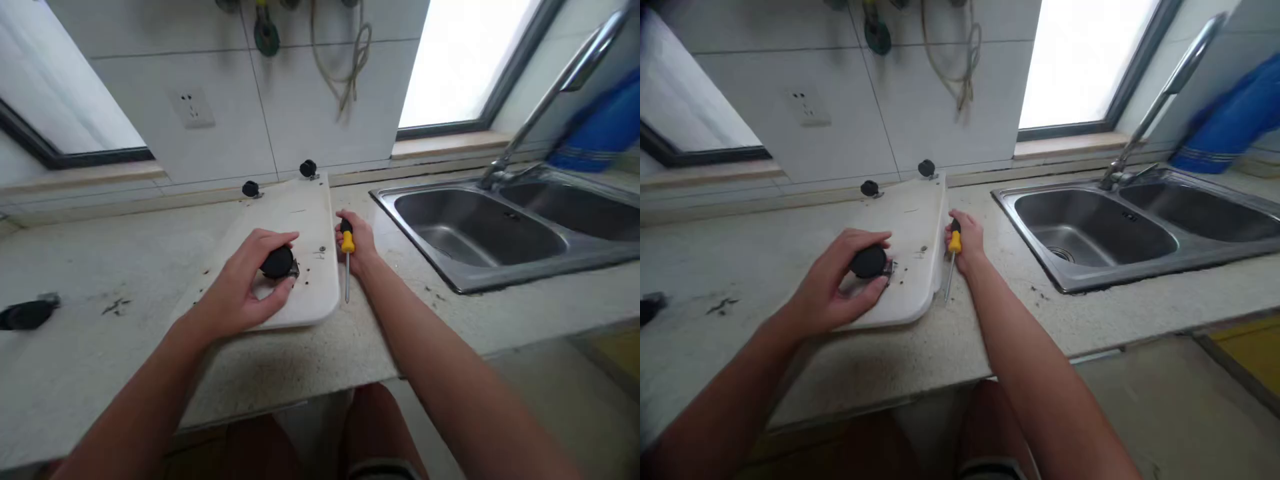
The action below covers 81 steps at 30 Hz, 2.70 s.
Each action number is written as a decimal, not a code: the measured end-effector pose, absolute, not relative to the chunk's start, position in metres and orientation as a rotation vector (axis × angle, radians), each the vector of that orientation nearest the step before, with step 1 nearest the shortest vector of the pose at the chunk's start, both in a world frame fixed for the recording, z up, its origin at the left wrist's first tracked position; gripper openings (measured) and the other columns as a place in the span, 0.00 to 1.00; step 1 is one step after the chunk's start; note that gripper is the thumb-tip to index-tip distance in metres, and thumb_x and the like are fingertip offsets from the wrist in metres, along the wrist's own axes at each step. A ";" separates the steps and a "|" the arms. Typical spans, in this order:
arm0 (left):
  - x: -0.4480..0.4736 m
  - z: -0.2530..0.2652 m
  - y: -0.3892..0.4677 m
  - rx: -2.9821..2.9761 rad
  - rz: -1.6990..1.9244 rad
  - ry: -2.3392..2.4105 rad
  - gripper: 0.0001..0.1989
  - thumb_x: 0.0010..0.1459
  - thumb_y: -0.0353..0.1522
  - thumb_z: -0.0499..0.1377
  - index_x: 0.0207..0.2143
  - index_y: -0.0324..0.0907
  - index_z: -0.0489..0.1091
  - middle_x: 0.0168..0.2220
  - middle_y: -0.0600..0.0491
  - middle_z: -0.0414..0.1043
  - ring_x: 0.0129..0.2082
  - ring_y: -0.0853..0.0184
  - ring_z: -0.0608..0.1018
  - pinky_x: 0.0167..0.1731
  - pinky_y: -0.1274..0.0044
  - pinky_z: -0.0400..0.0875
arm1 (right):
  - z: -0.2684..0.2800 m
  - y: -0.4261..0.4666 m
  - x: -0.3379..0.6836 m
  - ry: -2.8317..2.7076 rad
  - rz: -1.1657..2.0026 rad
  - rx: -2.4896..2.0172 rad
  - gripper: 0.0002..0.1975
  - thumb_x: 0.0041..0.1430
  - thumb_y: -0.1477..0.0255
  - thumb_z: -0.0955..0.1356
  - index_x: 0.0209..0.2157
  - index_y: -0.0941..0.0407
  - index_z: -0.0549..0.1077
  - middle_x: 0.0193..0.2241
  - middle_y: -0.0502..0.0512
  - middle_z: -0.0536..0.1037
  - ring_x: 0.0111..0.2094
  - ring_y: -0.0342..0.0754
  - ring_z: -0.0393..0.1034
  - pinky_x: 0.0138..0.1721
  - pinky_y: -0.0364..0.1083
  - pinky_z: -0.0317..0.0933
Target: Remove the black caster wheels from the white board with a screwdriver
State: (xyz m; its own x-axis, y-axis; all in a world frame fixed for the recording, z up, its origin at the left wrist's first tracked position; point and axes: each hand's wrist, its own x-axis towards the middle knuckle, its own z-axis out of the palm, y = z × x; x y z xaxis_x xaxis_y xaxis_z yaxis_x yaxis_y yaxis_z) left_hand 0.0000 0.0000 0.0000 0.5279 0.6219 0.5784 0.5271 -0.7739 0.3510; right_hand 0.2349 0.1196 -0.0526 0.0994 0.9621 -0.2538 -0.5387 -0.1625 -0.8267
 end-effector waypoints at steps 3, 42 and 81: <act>-0.001 0.000 0.001 2.633 1.065 0.994 0.26 0.69 0.28 0.64 0.67 0.46 0.66 0.54 0.48 0.72 0.53 0.60 0.76 0.56 0.68 0.72 | -0.052 0.120 0.236 -0.566 1.453 -1.012 0.14 0.76 0.61 0.71 0.47 0.59 0.75 0.31 0.46 0.72 0.25 0.35 0.61 0.24 0.36 0.59; 0.009 0.004 0.002 2.205 1.045 1.190 0.09 0.63 0.32 0.65 0.45 0.47 0.72 0.41 0.55 0.77 0.39 0.64 0.77 0.44 0.70 0.71 | -0.062 0.125 0.237 -0.610 1.466 -0.971 0.14 0.76 0.61 0.71 0.48 0.59 0.75 0.32 0.47 0.72 0.25 0.35 0.61 0.23 0.36 0.58; 0.005 -0.002 0.001 2.502 1.093 1.012 0.02 0.75 0.30 0.58 0.45 0.46 0.69 0.54 0.45 0.73 0.54 0.59 0.78 0.58 0.65 0.76 | -0.066 0.127 0.240 -0.633 1.459 -0.963 0.16 0.75 0.59 0.71 0.48 0.59 0.75 0.33 0.48 0.74 0.27 0.37 0.65 0.26 0.37 0.64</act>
State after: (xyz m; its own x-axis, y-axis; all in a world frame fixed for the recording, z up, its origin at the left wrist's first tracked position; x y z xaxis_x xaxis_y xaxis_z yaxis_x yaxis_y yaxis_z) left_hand 0.0054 0.0009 -0.0021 0.4836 0.6750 0.5572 0.5038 -0.7353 0.4534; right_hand 0.2404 0.1269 -0.0658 0.0604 0.9789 -0.1954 -0.5259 -0.1351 -0.8397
